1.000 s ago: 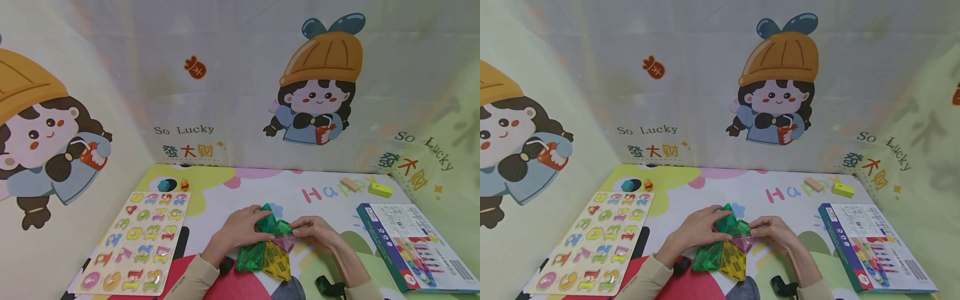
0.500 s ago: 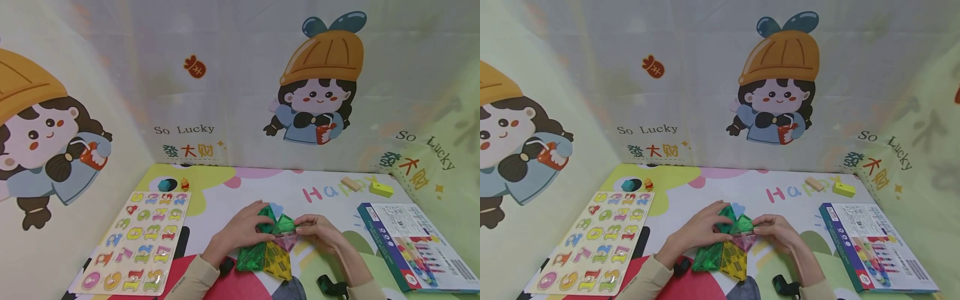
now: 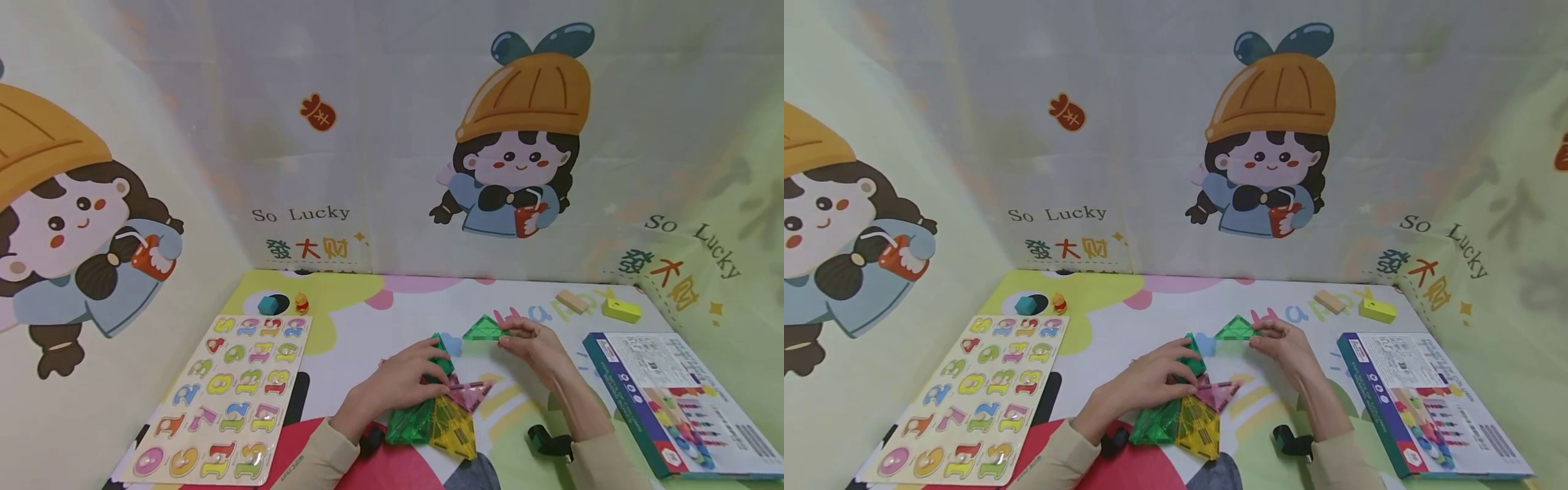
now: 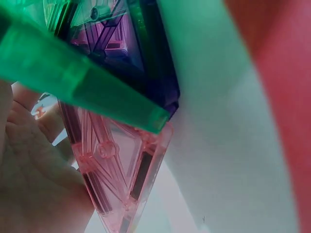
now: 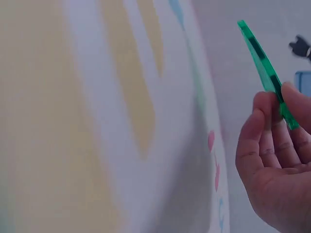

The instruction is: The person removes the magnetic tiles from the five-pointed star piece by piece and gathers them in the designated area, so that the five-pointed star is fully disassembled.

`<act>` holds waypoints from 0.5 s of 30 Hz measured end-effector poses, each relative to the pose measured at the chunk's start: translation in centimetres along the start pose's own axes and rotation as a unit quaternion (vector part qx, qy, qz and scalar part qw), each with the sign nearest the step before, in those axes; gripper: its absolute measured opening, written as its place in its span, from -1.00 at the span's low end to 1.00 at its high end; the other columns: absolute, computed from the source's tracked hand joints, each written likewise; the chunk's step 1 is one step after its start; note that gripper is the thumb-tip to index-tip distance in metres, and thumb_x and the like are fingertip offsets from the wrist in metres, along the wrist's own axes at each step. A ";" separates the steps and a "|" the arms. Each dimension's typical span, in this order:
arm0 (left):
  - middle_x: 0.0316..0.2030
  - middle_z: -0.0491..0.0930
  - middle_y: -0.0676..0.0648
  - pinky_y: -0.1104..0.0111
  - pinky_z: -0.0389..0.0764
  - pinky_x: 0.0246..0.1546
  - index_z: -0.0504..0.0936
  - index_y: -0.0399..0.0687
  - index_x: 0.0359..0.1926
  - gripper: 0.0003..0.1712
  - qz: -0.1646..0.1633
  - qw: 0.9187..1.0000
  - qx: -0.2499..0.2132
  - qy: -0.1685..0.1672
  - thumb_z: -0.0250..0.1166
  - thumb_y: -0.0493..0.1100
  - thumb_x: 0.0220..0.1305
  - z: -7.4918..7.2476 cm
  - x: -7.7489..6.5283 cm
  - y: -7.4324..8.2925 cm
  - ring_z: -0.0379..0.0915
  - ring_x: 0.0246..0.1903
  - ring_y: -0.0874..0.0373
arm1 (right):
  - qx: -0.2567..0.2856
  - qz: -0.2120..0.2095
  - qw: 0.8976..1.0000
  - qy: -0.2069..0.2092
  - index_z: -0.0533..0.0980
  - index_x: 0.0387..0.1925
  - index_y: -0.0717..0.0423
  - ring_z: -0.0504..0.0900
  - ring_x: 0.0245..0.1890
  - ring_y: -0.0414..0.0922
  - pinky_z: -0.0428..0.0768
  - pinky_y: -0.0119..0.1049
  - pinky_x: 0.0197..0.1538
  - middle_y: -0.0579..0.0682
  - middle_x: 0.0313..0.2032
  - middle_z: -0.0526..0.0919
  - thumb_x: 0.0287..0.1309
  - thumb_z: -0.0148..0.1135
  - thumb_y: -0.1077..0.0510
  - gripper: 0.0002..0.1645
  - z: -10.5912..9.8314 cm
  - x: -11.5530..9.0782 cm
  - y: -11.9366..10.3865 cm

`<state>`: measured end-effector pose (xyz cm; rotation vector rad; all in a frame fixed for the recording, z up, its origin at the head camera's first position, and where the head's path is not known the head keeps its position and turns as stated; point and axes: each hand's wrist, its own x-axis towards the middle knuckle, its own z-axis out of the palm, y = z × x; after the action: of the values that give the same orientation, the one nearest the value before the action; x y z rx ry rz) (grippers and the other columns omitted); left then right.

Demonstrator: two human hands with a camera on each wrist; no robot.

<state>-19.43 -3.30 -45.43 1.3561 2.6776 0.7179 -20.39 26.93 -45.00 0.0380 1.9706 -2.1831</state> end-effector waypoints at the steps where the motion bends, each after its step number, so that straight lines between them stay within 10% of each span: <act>1: 0.24 0.54 0.09 0.19 0.26 0.44 0.77 0.32 -0.14 -0.78 0.001 1.000 -0.001 -0.001 0.22 0.13 0.38 0.1 0.0 0.0 0.10 0.50 0.04 | -0.004 0.002 1.000 0.016 0.52 -0.05 0.15 0.72 -0.25 -0.28 0.66 -0.39 -0.02 -0.16 -0.32 0.71 0.27 0.24 0.32 -0.77 -0.3 0.7 -0.2; 7: 0.23 0.54 0.13 0.22 0.27 0.44 0.76 0.30 -0.13 -0.77 -0.004 1.000 -0.003 -0.004 0.21 0.15 0.39 0.4 0.0 0.1 0.08 0.51 0.08 | -0.097 0.017 0.992 0.079 0.44 0.08 0.34 0.68 -0.33 -0.32 0.65 -0.43 -0.13 -0.23 -0.39 0.68 0.28 0.24 0.27 -0.61 -1.7 4.7 -1.1; 15: 0.22 0.54 0.12 0.21 0.27 0.44 0.75 0.31 -0.12 -0.75 0.006 1.000 0.012 -0.002 0.18 0.15 0.41 0.0 -0.2 -0.1 0.11 0.50 0.06 | -0.299 0.049 0.942 0.145 0.46 0.23 0.24 0.49 -0.12 -0.02 0.53 -0.29 -0.13 0.19 0.10 0.55 0.30 0.19 0.14 -0.50 -1.5 6.4 -1.1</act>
<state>-19.38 -3.44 -45.50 1.3775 2.6869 0.6864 -26.95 27.63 -45.10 0.3756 2.6469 -1.5013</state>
